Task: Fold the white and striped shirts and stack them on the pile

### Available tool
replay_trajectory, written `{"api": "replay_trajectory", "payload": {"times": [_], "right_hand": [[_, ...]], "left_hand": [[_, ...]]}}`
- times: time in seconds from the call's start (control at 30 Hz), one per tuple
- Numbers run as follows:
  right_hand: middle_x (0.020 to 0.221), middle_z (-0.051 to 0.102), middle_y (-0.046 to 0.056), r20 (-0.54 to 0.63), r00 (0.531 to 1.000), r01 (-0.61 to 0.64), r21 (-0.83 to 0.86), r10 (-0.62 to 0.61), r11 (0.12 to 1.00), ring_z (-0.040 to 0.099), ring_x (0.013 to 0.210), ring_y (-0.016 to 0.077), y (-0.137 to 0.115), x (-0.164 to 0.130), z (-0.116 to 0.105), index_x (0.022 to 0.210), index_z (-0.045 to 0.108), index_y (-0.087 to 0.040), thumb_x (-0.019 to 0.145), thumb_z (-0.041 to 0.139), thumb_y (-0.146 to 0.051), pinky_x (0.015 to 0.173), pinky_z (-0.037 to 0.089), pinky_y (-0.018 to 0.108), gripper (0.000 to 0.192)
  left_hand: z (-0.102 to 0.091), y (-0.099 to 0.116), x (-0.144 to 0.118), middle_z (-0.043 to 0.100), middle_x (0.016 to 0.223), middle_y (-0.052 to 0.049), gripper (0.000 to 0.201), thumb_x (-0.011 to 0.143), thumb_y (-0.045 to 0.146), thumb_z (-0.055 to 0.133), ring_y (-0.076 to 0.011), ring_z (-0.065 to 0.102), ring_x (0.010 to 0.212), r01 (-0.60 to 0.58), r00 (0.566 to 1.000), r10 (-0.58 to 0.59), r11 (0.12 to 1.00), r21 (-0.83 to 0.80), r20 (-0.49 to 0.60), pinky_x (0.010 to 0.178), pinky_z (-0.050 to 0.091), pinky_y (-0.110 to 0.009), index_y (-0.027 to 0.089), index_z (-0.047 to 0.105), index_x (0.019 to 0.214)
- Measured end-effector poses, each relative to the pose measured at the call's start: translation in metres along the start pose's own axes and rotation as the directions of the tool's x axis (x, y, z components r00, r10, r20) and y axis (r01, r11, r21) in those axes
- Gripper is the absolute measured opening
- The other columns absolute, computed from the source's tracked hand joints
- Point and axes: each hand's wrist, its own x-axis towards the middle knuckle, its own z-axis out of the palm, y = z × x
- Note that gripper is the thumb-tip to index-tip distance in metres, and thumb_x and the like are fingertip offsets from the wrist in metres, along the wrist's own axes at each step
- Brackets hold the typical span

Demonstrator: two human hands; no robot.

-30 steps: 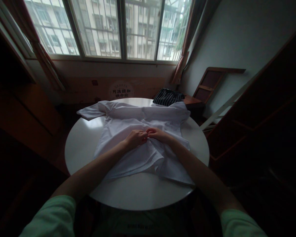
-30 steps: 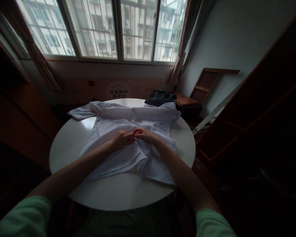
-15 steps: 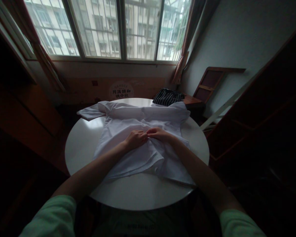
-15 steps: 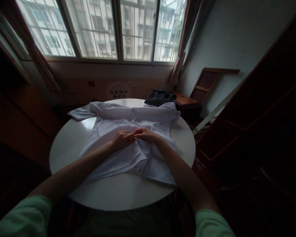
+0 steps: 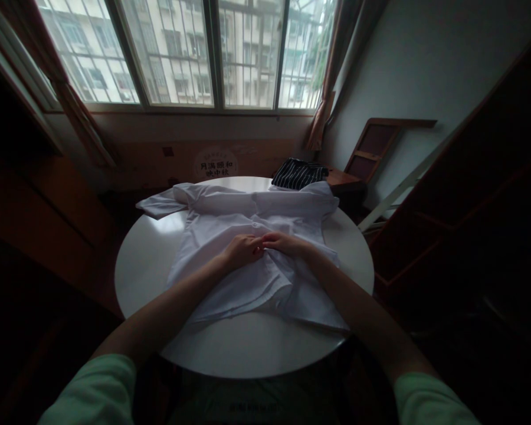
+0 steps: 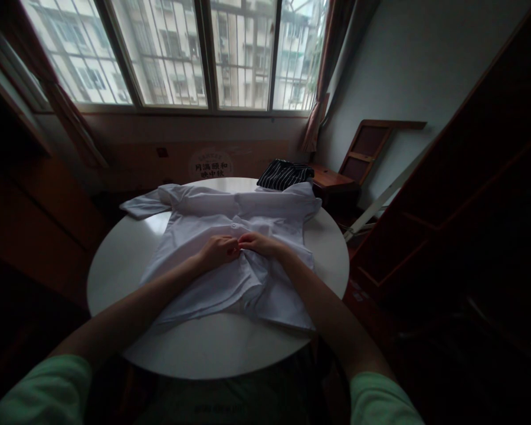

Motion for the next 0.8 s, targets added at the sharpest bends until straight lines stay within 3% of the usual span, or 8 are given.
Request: {"api": "replay_trajectory", "payload": {"times": [0.2, 0.8], "right_hand": [[0.081, 0.062, 0.002, -0.009, 1.000, 0.016, -0.054, -0.016, 0.998, 0.053, 0.074, 0.0120, 0.0059, 0.0025, 0.0005, 0.085, 0.061, -0.011, 0.077, 0.055, -0.027, 0.074, 0.041, 0.027, 0.019], [0.082, 0.061, 0.002, 0.008, 0.999, 0.031, 0.022, -0.031, 0.999, 0.053, 0.076, 0.0121, 0.0108, 0.0047, 0.0016, 0.086, 0.060, -0.012, 0.075, 0.056, -0.026, 0.075, 0.042, 0.027, 0.019]], "left_hand": [[-0.0035, 0.0032, 0.0023, 0.059, 0.058, -0.001, 0.010, 0.071, 0.021, 0.049, -0.0099, 0.051, 0.049, 0.020, 1.000, -0.020, 1.000, -0.012, 0.007, 0.049, 0.037, -0.020, 0.016, 0.057, 0.070], [-0.0082, 0.0054, 0.0028, 0.058, 0.061, 0.000, 0.019, 0.080, 0.028, 0.045, -0.0087, 0.047, 0.049, 0.026, 0.999, -0.023, 0.998, -0.065, 0.045, 0.049, 0.033, -0.020, 0.015, 0.059, 0.079]]}}
